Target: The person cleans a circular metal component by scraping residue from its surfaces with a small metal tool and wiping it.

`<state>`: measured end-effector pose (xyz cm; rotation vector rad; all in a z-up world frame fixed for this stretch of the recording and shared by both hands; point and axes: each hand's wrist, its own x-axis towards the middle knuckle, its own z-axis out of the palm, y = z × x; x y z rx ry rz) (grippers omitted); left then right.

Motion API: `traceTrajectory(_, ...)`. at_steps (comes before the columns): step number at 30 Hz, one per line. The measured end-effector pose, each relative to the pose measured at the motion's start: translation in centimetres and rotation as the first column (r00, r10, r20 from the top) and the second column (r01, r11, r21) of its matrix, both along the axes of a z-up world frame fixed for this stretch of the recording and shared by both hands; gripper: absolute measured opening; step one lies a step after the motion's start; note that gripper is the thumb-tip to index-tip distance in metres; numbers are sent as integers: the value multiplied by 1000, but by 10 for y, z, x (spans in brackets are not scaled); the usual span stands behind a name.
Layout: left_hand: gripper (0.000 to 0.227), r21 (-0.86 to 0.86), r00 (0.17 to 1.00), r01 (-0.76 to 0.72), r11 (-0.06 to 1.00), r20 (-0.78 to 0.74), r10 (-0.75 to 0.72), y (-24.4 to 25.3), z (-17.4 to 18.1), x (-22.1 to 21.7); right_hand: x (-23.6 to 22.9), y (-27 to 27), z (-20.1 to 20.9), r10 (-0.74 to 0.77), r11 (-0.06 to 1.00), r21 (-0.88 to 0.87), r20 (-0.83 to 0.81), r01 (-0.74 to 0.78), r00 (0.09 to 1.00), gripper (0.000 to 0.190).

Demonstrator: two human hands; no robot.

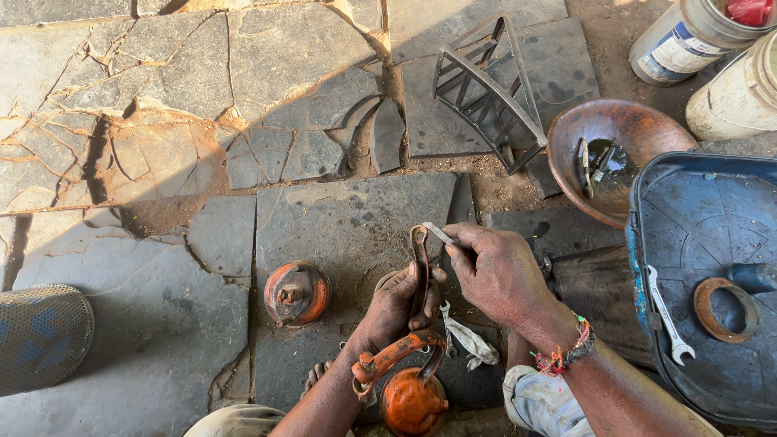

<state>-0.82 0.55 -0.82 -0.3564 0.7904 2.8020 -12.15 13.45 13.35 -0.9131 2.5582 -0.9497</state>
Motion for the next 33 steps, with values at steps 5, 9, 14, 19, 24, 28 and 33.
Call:
traceTrajectory(5,49,-62,1000,-6,998,24,8,-1,-1,-2,1,0,-2,17,999,-44,-36,-19,999,22)
traceTrajectory(9,46,-40,997,-39,998,69,42,-1,1,-2,-1,3,-8,-7,1000,-11,-10,7,1000,16)
traceTrajectory(14,46,-152,968,-197,969,124,216,-14,14,-8,-7,3,-22,10,998,68,117,-18,993,25)
traceTrajectory(19,37,-104,886,-446,889,88,455,-35,33,-10,14,-4,-49,-17,998,-21,831,62,556,43)
traceTrajectory(24,34,-324,844,-502,802,17,536,-34,38,-10,10,2,-67,69,942,-150,962,299,264,32)
traceTrajectory(28,32,-315,764,-532,786,224,606,-37,33,-11,-13,8,-65,117,810,-274,942,519,313,23)
traceTrajectory(33,25,-171,751,-566,806,297,590,-34,23,-16,-23,5,-55,-81,801,-356,732,482,676,16)
